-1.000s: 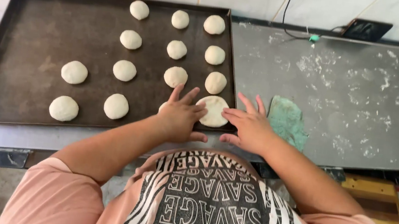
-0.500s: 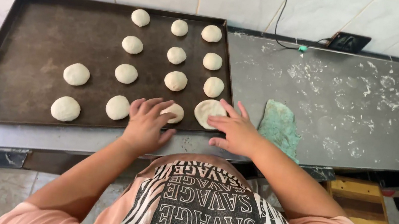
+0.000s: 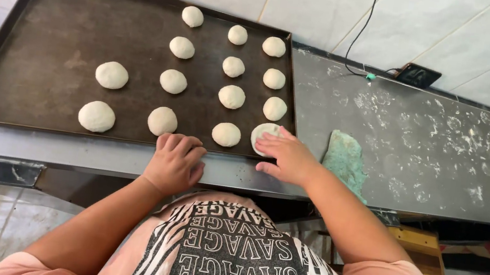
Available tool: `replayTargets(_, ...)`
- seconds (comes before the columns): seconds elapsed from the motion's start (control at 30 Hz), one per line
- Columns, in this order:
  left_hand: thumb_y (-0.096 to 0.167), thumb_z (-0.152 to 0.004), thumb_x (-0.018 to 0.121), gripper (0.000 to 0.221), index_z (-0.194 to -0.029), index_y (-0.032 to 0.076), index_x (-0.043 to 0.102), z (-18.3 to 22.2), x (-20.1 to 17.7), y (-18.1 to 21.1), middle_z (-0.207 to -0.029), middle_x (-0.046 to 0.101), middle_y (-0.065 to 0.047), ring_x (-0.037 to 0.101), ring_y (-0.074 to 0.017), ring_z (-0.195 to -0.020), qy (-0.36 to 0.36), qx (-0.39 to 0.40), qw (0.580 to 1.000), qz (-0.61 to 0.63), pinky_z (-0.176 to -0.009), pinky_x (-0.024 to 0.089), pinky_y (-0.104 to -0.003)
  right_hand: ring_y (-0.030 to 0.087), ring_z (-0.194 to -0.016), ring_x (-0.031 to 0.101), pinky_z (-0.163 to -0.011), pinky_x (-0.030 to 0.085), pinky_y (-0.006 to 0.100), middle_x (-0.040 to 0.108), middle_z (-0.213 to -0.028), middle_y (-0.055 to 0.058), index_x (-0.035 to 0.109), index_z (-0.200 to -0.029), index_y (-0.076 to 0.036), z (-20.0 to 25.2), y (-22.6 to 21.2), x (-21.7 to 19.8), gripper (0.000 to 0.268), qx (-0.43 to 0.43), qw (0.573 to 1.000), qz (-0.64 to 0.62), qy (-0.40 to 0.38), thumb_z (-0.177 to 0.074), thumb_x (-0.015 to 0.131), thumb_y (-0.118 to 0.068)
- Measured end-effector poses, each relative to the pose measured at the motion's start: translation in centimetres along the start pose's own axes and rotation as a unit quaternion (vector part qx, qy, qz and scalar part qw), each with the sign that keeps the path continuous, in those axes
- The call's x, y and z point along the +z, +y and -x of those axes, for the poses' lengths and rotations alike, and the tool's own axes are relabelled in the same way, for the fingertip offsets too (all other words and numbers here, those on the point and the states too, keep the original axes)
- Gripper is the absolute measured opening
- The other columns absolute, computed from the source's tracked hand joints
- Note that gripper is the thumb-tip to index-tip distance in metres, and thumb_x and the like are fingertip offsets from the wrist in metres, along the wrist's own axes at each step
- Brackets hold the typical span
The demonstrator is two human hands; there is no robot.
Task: Wiping a baking tray and arranging dough balls on it, flattening them into discs
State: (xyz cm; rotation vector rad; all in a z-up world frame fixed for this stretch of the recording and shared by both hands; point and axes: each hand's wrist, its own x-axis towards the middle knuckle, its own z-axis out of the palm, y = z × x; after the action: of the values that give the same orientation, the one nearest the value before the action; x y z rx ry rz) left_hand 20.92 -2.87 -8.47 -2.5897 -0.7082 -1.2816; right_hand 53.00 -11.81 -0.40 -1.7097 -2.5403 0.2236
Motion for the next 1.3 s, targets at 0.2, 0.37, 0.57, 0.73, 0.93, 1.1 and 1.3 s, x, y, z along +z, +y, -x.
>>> replayTargets(0.2,0.036,-0.078,0.061,0.022,-0.094,0.021,0.066,0.1,-0.1,0.1,-0.102,0.060,-0.001,0.057,-0.0265,-0.095,0.018,-0.023,1.000,-0.008,-0.084,0.045,-0.042,0.032,-0.140,0.051,-0.125,0.024,0.054,0.059,-0.147,0.012,0.061,-0.141,-0.011,-0.7,0.1,0.9,0.079,0.020,0.996,-0.071,-0.042,-0.093,0.049,-0.074)
replayTargets(0.37,0.035,-0.076,0.064,0.024,-0.095,0.021,0.068,0.0,-0.1,0.0,-0.103,0.060,-0.001,0.058,-0.0268,-0.097,0.014,-0.055,0.998,-0.009,-0.087,0.045,-0.043,0.030,-0.141,0.049,-0.124,0.025,0.053,0.056,-0.150,0.009,0.057,-0.145,-0.014,-1.8,4.7,-2.8,0.080,0.067,0.994,-0.037,0.072,-0.095,0.044,-0.075)
replayTargets(0.57,0.033,-0.075,0.066,0.020,-0.091,0.021,0.066,0.1,0.0,0.1,-0.101,0.061,0.001,0.058,-0.0251,-0.098,-0.014,-0.096,0.995,-0.030,-0.087,0.045,-0.041,0.037,-0.149,0.037,-0.123,0.022,0.061,0.040,-0.161,0.022,0.041,-0.154,-0.002,-3.5,6.6,-1.0,0.098,0.038,0.998,0.040,0.019,-0.094,0.044,-0.078)
replayTargets(0.73,0.032,-0.072,0.067,0.020,-0.089,0.021,0.065,0.0,-0.3,0.6,-0.100,0.061,0.002,0.059,-0.0238,-0.099,-0.037,-0.105,0.993,-0.050,-0.088,0.045,-0.039,0.030,-0.156,0.025,-0.125,0.006,0.062,0.029,-0.168,0.014,0.032,-0.160,-0.008,-4.9,4.9,-0.7,0.105,0.104,0.993,0.026,-0.047,-0.090,0.042,-0.084)
replayTargets(0.93,0.036,-0.072,0.066,0.022,-0.091,0.025,0.066,-0.4,-0.7,0.4,-0.101,0.060,0.005,0.058,-0.0215,-0.098,-0.051,-0.126,0.990,-0.047,-0.087,0.044,-0.038,0.021,-0.147,0.043,-0.129,0.006,0.055,0.055,-0.153,0.003,0.051,-0.150,-0.021,-6.4,10.1,-1.7,0.076,0.105,0.987,-0.118,-0.032,-0.095,0.048,-0.074)
replayTargets(1.1,0.036,-0.070,0.067,0.022,-0.089,0.025,0.066,-0.2,-0.6,1.1,-0.100,0.061,0.004,0.058,-0.0221,-0.096,-0.045,-0.137,0.989,-0.041,-0.087,0.043,-0.039,0.022,-0.151,0.038,-0.128,0.008,0.058,0.043,-0.162,0.006,0.044,-0.154,-0.012,-7.2,8.6,0.2,0.101,0.085,0.995,0.059,-0.010,-0.087,0.046,-0.087)
replayTargets(1.3,0.037,-0.070,0.067,0.022,-0.090,0.027,0.065,-0.1,-0.4,0.8,-0.102,0.061,0.006,0.058,-0.0219,-0.098,-0.052,-0.135,0.989,-0.026,-0.089,0.043,-0.038,0.024,-0.135,0.056,-0.129,0.012,0.051,0.073,-0.128,0.000,0.063,-0.140,-0.020,-8.4,16.4,-1.2,0.046,0.093,0.983,-0.154,0.050,-0.107,0.052,-0.050)
